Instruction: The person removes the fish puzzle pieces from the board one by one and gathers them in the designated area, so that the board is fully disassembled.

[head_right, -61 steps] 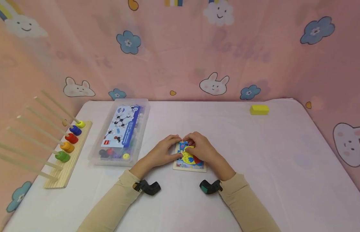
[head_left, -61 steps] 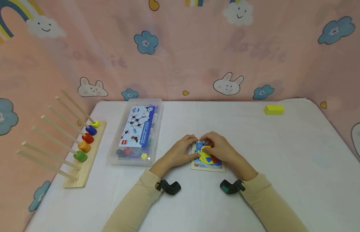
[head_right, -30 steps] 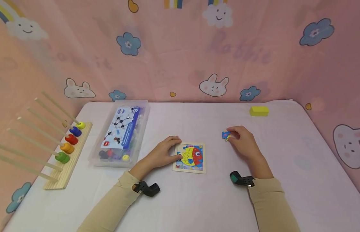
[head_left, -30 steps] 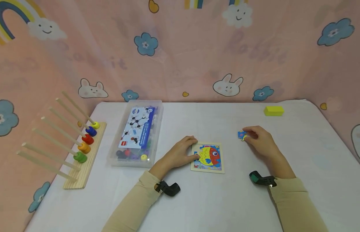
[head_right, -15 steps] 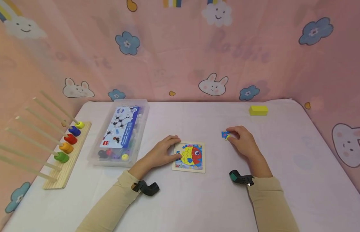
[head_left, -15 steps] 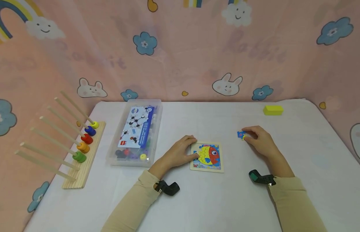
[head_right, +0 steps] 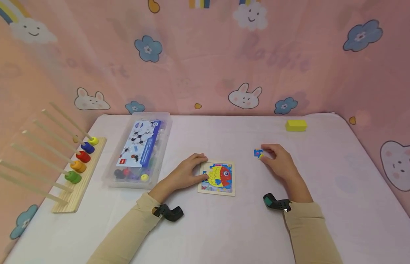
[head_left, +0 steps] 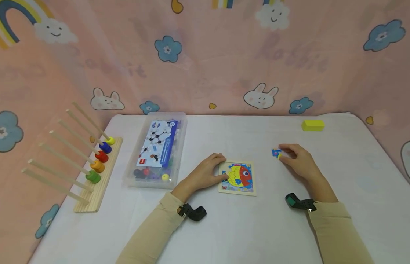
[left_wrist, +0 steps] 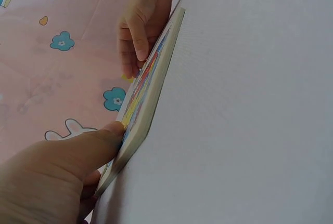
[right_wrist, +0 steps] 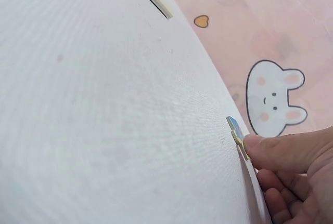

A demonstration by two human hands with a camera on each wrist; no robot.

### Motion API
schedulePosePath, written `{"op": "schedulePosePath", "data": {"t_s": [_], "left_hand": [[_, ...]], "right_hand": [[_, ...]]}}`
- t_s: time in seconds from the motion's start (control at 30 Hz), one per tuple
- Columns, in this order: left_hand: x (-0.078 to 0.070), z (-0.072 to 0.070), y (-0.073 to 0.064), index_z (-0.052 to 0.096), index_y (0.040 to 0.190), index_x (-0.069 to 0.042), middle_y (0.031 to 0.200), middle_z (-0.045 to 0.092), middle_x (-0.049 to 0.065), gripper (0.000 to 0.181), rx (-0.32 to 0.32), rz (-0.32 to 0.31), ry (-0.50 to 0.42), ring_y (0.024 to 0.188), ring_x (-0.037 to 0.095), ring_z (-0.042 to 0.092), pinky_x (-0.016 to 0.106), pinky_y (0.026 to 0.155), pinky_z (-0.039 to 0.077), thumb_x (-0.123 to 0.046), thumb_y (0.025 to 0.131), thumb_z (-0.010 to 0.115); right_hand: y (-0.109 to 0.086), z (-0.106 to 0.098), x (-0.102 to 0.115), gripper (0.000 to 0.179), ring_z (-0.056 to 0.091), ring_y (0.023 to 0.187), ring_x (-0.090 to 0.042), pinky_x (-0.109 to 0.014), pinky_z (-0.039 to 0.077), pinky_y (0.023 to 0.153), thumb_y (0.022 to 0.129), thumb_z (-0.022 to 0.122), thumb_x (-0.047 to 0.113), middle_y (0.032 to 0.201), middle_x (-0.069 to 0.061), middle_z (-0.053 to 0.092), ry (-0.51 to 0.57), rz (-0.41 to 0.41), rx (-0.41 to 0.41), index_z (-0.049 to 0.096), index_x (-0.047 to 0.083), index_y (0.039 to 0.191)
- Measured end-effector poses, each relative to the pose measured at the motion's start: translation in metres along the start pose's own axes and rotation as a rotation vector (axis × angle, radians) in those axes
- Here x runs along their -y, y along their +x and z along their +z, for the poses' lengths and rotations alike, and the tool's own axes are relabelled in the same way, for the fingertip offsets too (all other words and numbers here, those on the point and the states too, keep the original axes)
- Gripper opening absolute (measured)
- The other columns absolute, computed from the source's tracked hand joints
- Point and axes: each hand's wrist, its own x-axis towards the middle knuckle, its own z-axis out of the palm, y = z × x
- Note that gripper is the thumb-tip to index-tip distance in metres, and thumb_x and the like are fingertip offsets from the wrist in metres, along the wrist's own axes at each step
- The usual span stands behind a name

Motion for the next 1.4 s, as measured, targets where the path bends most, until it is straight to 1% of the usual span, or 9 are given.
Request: {"op": "schedulePosePath", "data": {"t_s": [0.17, 0.33, 0.4, 0.57, 0.7, 0.83, 1.0, 1.2, 1.4], "left_hand": [[-0.001, 0.0, 0.001, 0.051, 0.135, -0.005, 0.142, 0.046, 0.008, 0.062, -0.006, 0.009, 0.007, 0.136, 0.021, 0.039, 0.032, 0.114, 0.033, -0.037, 0.085, 0.069], [-0.002, -0.001, 0.001, 0.05, 0.135, -0.005, 0.142, 0.046, 0.009, 0.062, -0.009, 0.01, 0.004, 0.136, 0.022, 0.039, 0.032, 0.114, 0.033, -0.036, 0.085, 0.07], [-0.002, -0.002, 0.0, 0.05, 0.135, -0.005, 0.142, 0.046, 0.009, 0.062, -0.005, 0.008, 0.0, 0.136, 0.022, 0.039, 0.032, 0.114, 0.033, -0.036, 0.085, 0.07], [-0.003, -0.002, -0.001, 0.05, 0.137, -0.006, 0.144, 0.045, 0.008, 0.062, 0.008, -0.007, -0.001, 0.138, 0.021, 0.038, 0.033, 0.115, 0.032, -0.037, 0.086, 0.069], [-0.002, -0.002, -0.002, 0.049, 0.138, -0.009, 0.147, 0.043, 0.006, 0.063, 0.017, -0.018, 0.031, 0.139, 0.02, 0.035, 0.035, 0.116, 0.031, -0.04, 0.087, 0.067], [-0.001, -0.004, -0.002, 0.05, 0.138, -0.009, 0.146, 0.044, 0.005, 0.062, 0.016, -0.008, 0.06, 0.139, 0.02, 0.035, 0.036, 0.116, 0.03, -0.041, 0.087, 0.066], [0.0, -0.003, -0.002, 0.05, 0.138, -0.01, 0.145, 0.045, 0.005, 0.062, 0.011, 0.003, 0.066, 0.138, 0.02, 0.037, 0.036, 0.115, 0.031, -0.041, 0.087, 0.066], [0.002, 0.0, -0.001, 0.05, 0.137, -0.009, 0.145, 0.045, 0.005, 0.062, 0.005, 0.019, 0.055, 0.138, 0.02, 0.036, 0.035, 0.115, 0.032, -0.041, 0.087, 0.066], [0.002, 0.0, -0.002, 0.049, 0.138, -0.009, 0.145, 0.045, 0.005, 0.062, 0.002, 0.022, 0.05, 0.139, 0.02, 0.036, 0.035, 0.115, 0.032, -0.042, 0.087, 0.066]], "right_hand": [[-0.001, -0.004, 0.009, 0.054, 0.04, 0.128, -0.043, -0.058, 0.034, 0.107, 0.092, 0.062, 0.019, 0.138, -0.026, 0.045, -0.005, 0.022, 0.02, 0.042, -0.003, 0.137], [-0.002, -0.003, 0.029, 0.058, 0.04, 0.129, -0.042, -0.056, 0.035, 0.108, 0.092, 0.062, 0.022, 0.14, -0.025, 0.042, 0.049, 0.025, 0.093, 0.039, -0.001, 0.14], [-0.002, 0.001, 0.036, 0.058, 0.04, 0.13, -0.041, -0.055, 0.035, 0.108, 0.092, 0.062, 0.024, 0.141, -0.023, 0.042, 0.051, 0.021, 0.12, 0.039, 0.001, 0.14], [-0.005, 0.014, 0.055, 0.057, 0.041, 0.129, -0.038, -0.056, 0.036, 0.108, 0.091, 0.064, 0.023, 0.141, -0.02, 0.044, 0.037, -0.028, 0.165, 0.041, 0.004, 0.14], [-0.006, 0.026, 0.068, 0.055, 0.043, 0.127, -0.037, -0.056, 0.037, 0.106, 0.091, 0.064, 0.02, 0.14, -0.019, 0.046, 0.038, -0.075, 0.199, 0.044, 0.004, 0.139], [-0.006, 0.04, 0.077, 0.052, 0.046, 0.125, -0.035, -0.054, 0.041, 0.105, 0.089, 0.065, 0.017, 0.137, -0.016, 0.049, 0.057, -0.116, 0.229, 0.047, 0.006, 0.137], [-0.006, 0.055, 0.089, 0.05, 0.052, 0.121, -0.034, -0.052, 0.045, 0.102, 0.088, 0.067, 0.016, 0.133, -0.015, 0.053, 0.073, -0.165, 0.274, 0.05, 0.005, 0.134], [-0.005, 0.067, 0.097, 0.046, 0.055, 0.118, -0.03, -0.048, 0.047, 0.1, 0.088, 0.066, 0.014, 0.127, -0.012, 0.058, 0.054, -0.249, 0.313, 0.053, 0.003, 0.13], [-0.005, 0.075, 0.095, 0.039, 0.053, 0.115, -0.028, -0.049, 0.046, 0.1, 0.087, 0.065, 0.009, 0.125, -0.011, 0.056, 0.043, -0.316, 0.299, 0.059, 0.005, 0.124]]}}
